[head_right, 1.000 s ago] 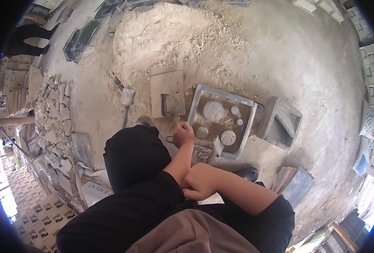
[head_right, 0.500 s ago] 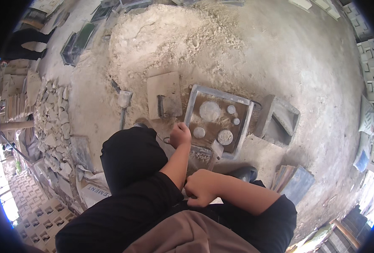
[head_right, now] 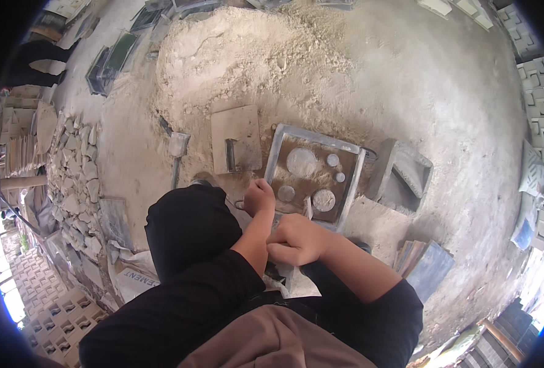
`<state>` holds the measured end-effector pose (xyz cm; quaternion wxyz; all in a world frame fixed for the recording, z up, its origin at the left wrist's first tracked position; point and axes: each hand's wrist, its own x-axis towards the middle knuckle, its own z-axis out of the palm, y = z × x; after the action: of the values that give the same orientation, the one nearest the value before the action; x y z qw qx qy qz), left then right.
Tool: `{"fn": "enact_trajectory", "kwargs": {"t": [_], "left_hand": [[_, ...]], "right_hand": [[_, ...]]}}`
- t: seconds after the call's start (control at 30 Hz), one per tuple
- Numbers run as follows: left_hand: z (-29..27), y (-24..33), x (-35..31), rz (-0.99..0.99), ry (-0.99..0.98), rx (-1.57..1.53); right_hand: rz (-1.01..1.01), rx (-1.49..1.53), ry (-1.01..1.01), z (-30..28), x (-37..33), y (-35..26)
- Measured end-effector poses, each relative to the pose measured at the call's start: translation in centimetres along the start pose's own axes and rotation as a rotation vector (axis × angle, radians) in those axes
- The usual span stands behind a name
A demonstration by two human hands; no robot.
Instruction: The person uses a small metal tool to compress and shape sand-like material into circular molds within a square frame. They repeatedly press the tool into different sections of the mold by hand.
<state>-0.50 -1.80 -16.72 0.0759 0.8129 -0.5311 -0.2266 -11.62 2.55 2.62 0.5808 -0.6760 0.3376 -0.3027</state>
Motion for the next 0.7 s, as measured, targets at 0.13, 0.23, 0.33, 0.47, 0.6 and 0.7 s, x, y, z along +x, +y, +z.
{"fn": "enact_trajectory", "kwargs": {"t": [0.13, 0.23, 0.33, 0.47, 0.6, 0.7], "left_hand": [[-0.3, 0.3, 0.0, 0.016, 0.01, 0.005], [-0.2, -0.2, -0.2, 0.005, 0.007, 0.012], [-0.9, 0.4, -0.3, -0.02, -0.067, -0.019], [-1.1, 1.0, -0.1, -0.016, -0.093, -0.033], [-1.2, 0.5, -0.2, -0.039, -0.08, -0.028], [-1.1, 0.2, -0.4, -0.031, -0.077, -0.021]], "right_hand": [[0.013, 0.065, 0.186, -1.9, -0.4, -0.5], [0.101, 0.164, 0.331, -3.3, -1.2, 0.2], [0.112, 0.243, 0.491, -4.6, -1.6, 0.1], [0.044, 0.251, 0.659, -4.6, -2.2, 0.9], [0.025, 0.25, 0.823, -4.9, -2.1, 1.1], [-0.029, 0.352, 0.997, -5.4, -2.8, 1.6]]}}
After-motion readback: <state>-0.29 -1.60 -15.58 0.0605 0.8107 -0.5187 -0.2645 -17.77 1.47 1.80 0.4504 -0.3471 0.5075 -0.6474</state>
